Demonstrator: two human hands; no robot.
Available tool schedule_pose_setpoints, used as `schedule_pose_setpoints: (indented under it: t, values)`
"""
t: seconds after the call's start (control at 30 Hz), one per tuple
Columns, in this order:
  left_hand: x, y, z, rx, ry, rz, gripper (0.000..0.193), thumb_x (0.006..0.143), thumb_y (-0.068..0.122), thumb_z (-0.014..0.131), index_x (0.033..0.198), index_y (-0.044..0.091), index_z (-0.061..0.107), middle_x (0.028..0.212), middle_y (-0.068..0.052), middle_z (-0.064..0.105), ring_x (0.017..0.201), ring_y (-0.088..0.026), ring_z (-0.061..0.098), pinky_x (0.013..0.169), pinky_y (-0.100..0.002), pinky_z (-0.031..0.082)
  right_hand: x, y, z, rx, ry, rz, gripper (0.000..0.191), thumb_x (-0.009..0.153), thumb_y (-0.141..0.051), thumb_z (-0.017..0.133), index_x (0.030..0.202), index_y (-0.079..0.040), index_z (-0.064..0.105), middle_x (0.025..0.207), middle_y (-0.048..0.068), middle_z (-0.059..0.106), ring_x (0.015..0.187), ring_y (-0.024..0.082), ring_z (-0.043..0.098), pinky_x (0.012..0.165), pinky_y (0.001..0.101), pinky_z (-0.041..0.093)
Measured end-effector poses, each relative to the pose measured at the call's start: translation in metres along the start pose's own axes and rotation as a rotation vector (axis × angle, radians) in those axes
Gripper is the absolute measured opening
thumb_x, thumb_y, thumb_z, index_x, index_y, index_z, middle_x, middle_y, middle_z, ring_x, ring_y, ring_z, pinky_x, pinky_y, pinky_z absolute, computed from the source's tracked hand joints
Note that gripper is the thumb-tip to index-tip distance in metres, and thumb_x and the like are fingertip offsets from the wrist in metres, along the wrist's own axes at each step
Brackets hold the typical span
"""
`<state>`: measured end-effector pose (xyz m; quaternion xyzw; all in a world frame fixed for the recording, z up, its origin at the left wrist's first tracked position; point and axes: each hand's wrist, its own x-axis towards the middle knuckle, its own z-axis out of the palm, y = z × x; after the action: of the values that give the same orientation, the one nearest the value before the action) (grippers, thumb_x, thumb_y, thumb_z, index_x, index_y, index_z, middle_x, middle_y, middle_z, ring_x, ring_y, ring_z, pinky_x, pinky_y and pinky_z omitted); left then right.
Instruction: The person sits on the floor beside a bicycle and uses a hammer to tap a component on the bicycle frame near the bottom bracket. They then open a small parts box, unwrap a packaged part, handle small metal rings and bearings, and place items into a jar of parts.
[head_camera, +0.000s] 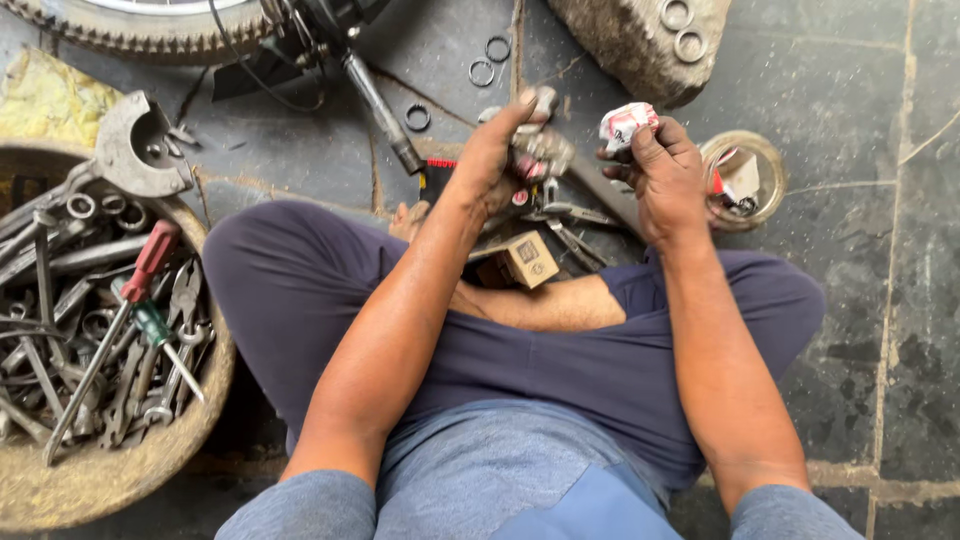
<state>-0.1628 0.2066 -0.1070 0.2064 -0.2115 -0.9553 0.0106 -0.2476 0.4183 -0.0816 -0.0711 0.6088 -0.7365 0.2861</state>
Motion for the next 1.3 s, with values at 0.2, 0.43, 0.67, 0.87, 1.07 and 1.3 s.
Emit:
schedule_pose_setpoints:
  t: [0.2, 0.43, 0.67, 0.87, 1.07, 1.3]
  values:
    - [0.004, 0.0, -0.007, 0.02, 0.009, 0.121, 0.029, 0.09, 0.015, 0.074, 0.11, -0.003, 0.064, 0.09, -0.011, 0.072, 0.075, -0.023, 0.072, 0.068, -0.041, 0.063, -0.068, -0.015, 0.045, -1.172, -0.789, -0.375, 0.04, 0.08, -0.033, 0.078, 0.108, -0.005, 0.073, 0.115, 0.016, 0.069, 0.114, 0.037, 0.063, 0.1, 0.0524, 0.051]
    - [-0.018, 0.029, -0.008, 0.681, 0.151, 0.225, 0.035, 0.09, 0.028, 0.073, 0.105, -0.004, 0.073, 0.081, -0.011, 0.068, 0.064, -0.017, 0.061, 0.053, -0.033, 0.048, -0.08, 0.023, 0.061, -1.888, -0.502, -0.444, 0.02, 0.081, -0.026, 0.072, 0.093, -0.012, 0.078, 0.119, 0.02, 0.069, 0.128, 0.042, 0.055, 0.107, 0.0691, 0.034]
    - [-0.062, 0.013, 0.014, 1.731, 0.004, -0.296, 0.083, 0.07, 0.05, 0.085, 0.132, 0.005, 0.054, 0.09, -0.018, 0.078, 0.081, -0.032, 0.082, 0.069, -0.047, 0.063, -0.02, 0.043, -0.013, -1.164, -0.156, -0.076, 0.031, 0.09, -0.024, 0.07, 0.106, 0.001, 0.074, 0.099, 0.024, 0.072, 0.093, 0.037, 0.07, 0.08, 0.0437, 0.053]
    - [-0.059, -0.035, -0.005, 2.037, 0.074, 0.181, 0.044, 0.087, 0.037, 0.064, 0.115, 0.004, 0.067, 0.099, -0.028, 0.069, 0.09, -0.044, 0.07, 0.079, -0.052, 0.055, -0.029, 0.04, -0.002, -0.995, -0.044, 0.074, 0.032, 0.092, -0.026, 0.068, 0.107, 0.002, 0.073, 0.089, 0.02, 0.074, 0.083, 0.024, 0.069, 0.076, 0.0364, 0.052]
    - [-0.023, -0.029, -0.02, 1.971, -0.051, 0.197, 0.036, 0.088, 0.031, 0.058, 0.085, 0.0, 0.075, 0.096, -0.027, 0.071, 0.092, -0.042, 0.07, 0.087, -0.049, 0.055, -0.039, 0.027, 0.003, -1.381, -0.083, -0.068, 0.034, 0.083, -0.032, 0.076, 0.105, -0.006, 0.073, 0.095, 0.014, 0.074, 0.105, 0.031, 0.066, 0.107, 0.053, 0.037]
    - [-0.018, -0.02, -0.011, 1.886, -0.009, -0.055, 0.033, 0.084, 0.029, 0.058, 0.084, -0.001, 0.075, 0.092, -0.026, 0.072, 0.087, -0.039, 0.073, 0.083, -0.046, 0.058, -0.043, 0.05, 0.022, -1.831, -0.418, -0.252, 0.026, 0.085, -0.018, 0.069, 0.109, -0.022, 0.079, 0.101, 0.011, 0.074, 0.125, 0.042, 0.053, 0.114, 0.073, 0.016]
